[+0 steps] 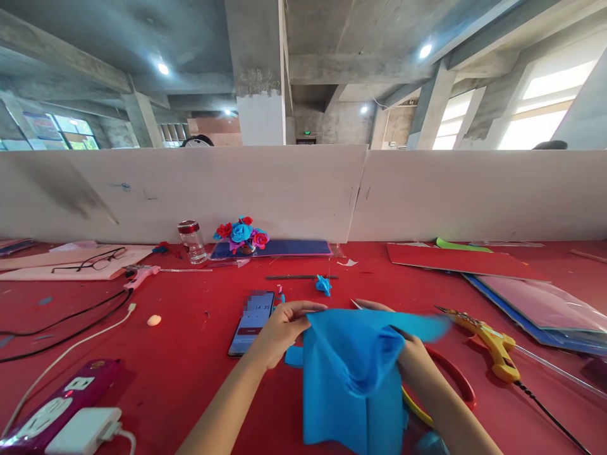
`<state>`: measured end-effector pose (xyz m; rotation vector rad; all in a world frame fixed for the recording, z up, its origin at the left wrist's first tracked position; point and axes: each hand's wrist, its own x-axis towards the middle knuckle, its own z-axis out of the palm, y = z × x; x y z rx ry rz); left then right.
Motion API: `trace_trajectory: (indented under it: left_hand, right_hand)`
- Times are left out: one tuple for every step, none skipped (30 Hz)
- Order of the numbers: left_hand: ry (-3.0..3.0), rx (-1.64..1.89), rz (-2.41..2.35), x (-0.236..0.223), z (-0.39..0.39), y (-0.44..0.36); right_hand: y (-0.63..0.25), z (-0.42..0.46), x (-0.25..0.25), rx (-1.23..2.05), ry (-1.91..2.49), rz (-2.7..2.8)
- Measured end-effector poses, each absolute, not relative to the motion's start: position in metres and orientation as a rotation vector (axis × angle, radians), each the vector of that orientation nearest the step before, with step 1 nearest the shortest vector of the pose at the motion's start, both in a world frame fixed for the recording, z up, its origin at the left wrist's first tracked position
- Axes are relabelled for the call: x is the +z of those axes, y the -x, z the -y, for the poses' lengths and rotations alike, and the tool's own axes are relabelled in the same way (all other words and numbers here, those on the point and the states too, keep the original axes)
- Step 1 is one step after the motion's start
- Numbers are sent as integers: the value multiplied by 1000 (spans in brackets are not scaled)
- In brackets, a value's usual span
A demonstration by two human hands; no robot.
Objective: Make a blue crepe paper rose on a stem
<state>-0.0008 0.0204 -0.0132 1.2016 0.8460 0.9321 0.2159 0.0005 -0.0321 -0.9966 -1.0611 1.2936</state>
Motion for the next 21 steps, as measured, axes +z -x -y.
trace_trajectory:
  left_hand:
    - [-1199, 912, -846, -11, -19, 0]
    - [-1206, 895, -840, -10, -19, -1]
    - [-1220, 883, -831, -9, -18, -2]
    - [-1238, 878, -827, -9, -18, -2]
    - [-1258, 872, -833, -10, -18, -2]
    - [-1282, 858, -844, -11, -18, -2]
    - [-1309, 831, -856, -12, -18, -2]
    - [-1337, 800, -864, -13, -18, -1]
    - [-1364, 767, -858, -14, -17, 0]
    - [-1388, 741, -838, -15, -17, 2]
    - [-1414, 729, -807, -15, -17, 3]
    - [-1445, 733, -775, -15, -17, 4]
    - [-1481, 747, -746, -15, -17, 5]
    - [-1515, 762, -716, -16, -17, 6]
    - [-1547, 770, -688, -16, -17, 7]
    - [-1574, 777, -665, -16, -18, 7]
    - [-1594, 785, -650, -17, -19, 7]
    - [-1603, 796, -643, -17, -20, 8]
    - [-1602, 810, -641, -18, -21, 7]
    - [-1586, 829, -647, -18, -22, 7]
    - [-1554, 851, -660, -18, -23, 7]
  right_hand:
    - [-215, 0, -32, 1292, 1010, 1075]
    - [-215, 1, -31, 1304, 1036, 1094]
    - [-214, 1, -30, 1327, 1064, 1116]
    - [-212, 2, -30, 1352, 1082, 1137]
    - [-211, 2, -29, 1381, 1091, 1159]
    - [-211, 2, -29, 1404, 1090, 1172]
    - [-210, 1, -29, 1413, 1081, 1174]
    - [-210, 1, -29, 1415, 1068, 1173]
    - [-211, 1, -29, 1415, 1059, 1171]
    - [-211, 1, -29, 1419, 1055, 1168]
    - [-212, 2, -29, 1424, 1053, 1163]
    - [-213, 3, -29, 1408, 1045, 1155]
    - [-215, 3, -29, 1376, 1024, 1156]
    - [-216, 4, -29, 1320, 989, 1171]
    - [-217, 4, -29, 1252, 940, 1198]
    - [-217, 3, -29, 1186, 886, 1235]
    - [-218, 2, -29, 1138, 832, 1274]
    - [-219, 1, -30, 1112, 784, 1311]
    - [-219, -1, -31, 1108, 743, 1340]
    - [-219, -2, -32, 1122, 715, 1361]
    - [-219, -3, -33, 1156, 700, 1376]
